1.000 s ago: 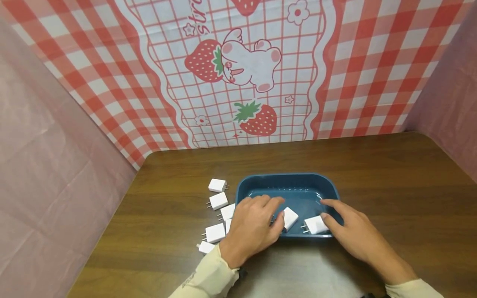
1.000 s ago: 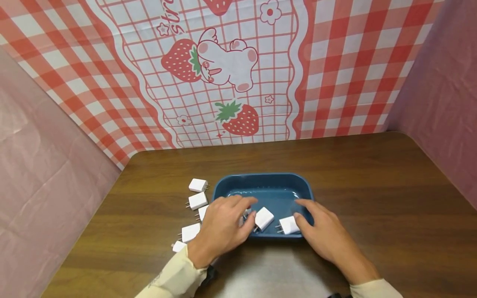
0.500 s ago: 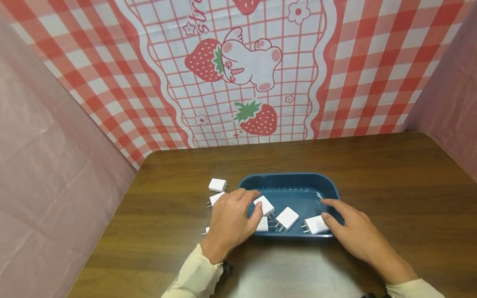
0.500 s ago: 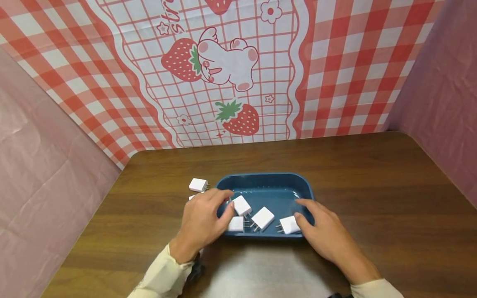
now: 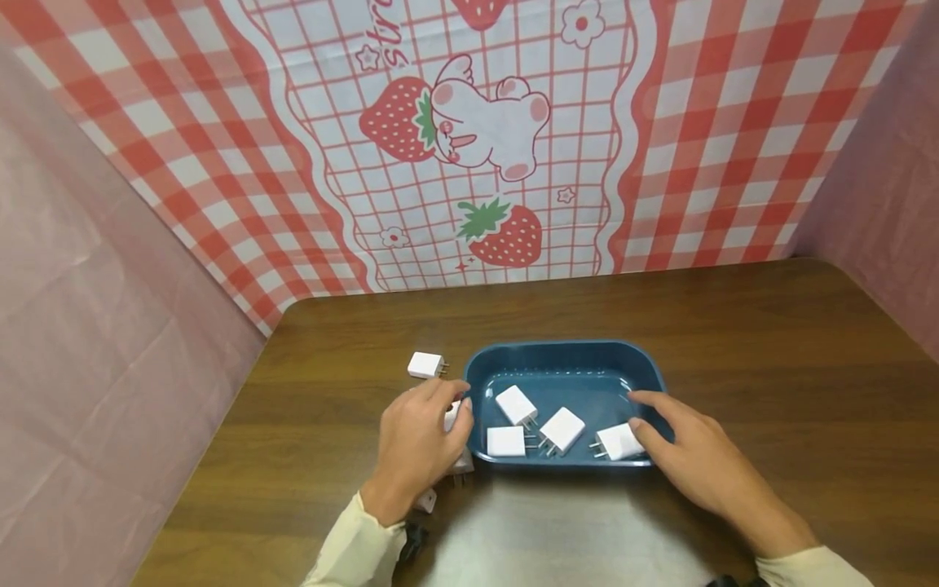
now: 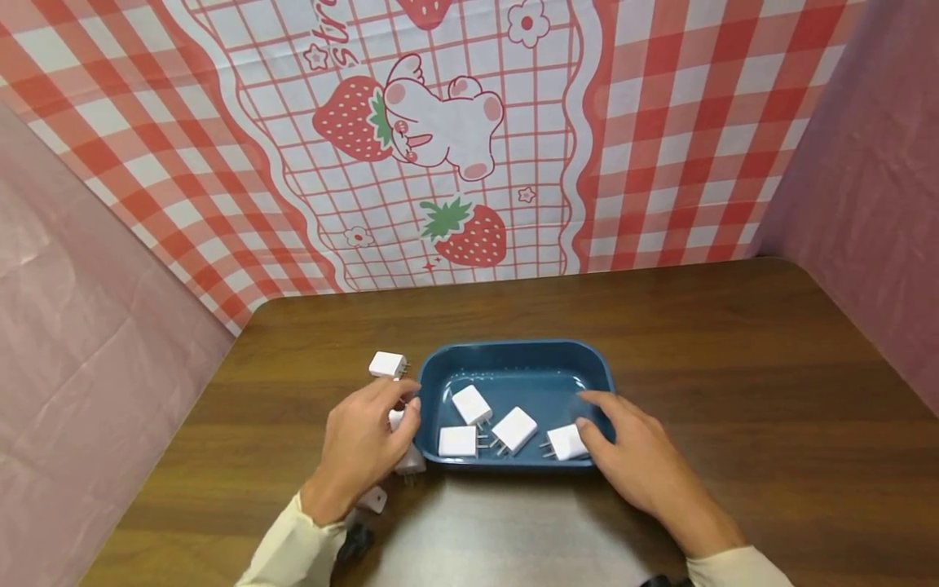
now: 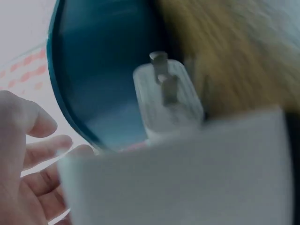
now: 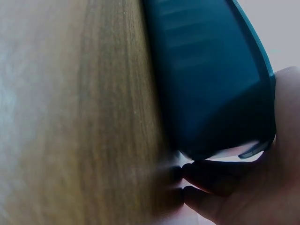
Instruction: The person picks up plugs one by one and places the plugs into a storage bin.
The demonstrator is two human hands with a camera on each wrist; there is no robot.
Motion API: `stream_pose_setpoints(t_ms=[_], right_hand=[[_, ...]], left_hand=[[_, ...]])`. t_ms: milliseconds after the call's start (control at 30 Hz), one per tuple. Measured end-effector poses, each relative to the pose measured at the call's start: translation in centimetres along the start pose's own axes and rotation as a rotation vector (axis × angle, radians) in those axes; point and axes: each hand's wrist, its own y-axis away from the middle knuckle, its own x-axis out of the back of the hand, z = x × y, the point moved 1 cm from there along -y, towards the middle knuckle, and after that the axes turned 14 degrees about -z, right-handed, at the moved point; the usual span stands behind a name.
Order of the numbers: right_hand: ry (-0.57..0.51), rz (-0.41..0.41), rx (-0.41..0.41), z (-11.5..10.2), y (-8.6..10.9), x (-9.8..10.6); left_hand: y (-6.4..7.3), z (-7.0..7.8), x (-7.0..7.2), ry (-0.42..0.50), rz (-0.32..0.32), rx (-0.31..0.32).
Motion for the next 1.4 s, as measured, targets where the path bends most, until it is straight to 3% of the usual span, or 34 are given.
stream_pose_setpoints(t_ms=[200,633,1000,1400], right_hand=[[-0.002,0.000,-0.005,0.0,-0.1,0.0],[0.006,0.003,-0.020,0.0,-0.1,0.0],[0.002,0.008,-0.003,0.0,-0.1,0.0],[-0.002,-0.013,-0.028,0.0,-0.1,0.0]], left_hand=[[0.2,-1.8,0.3,-0.010,-0.019,0.055],[-0.3,-5.0,0.3,-0.135,-0.202,0.166],[0.2,-5.8,0.0,-0.136,-0.354,0.219],[0.3,-6.2,-0.5,-0.095,-0.405,0.241]])
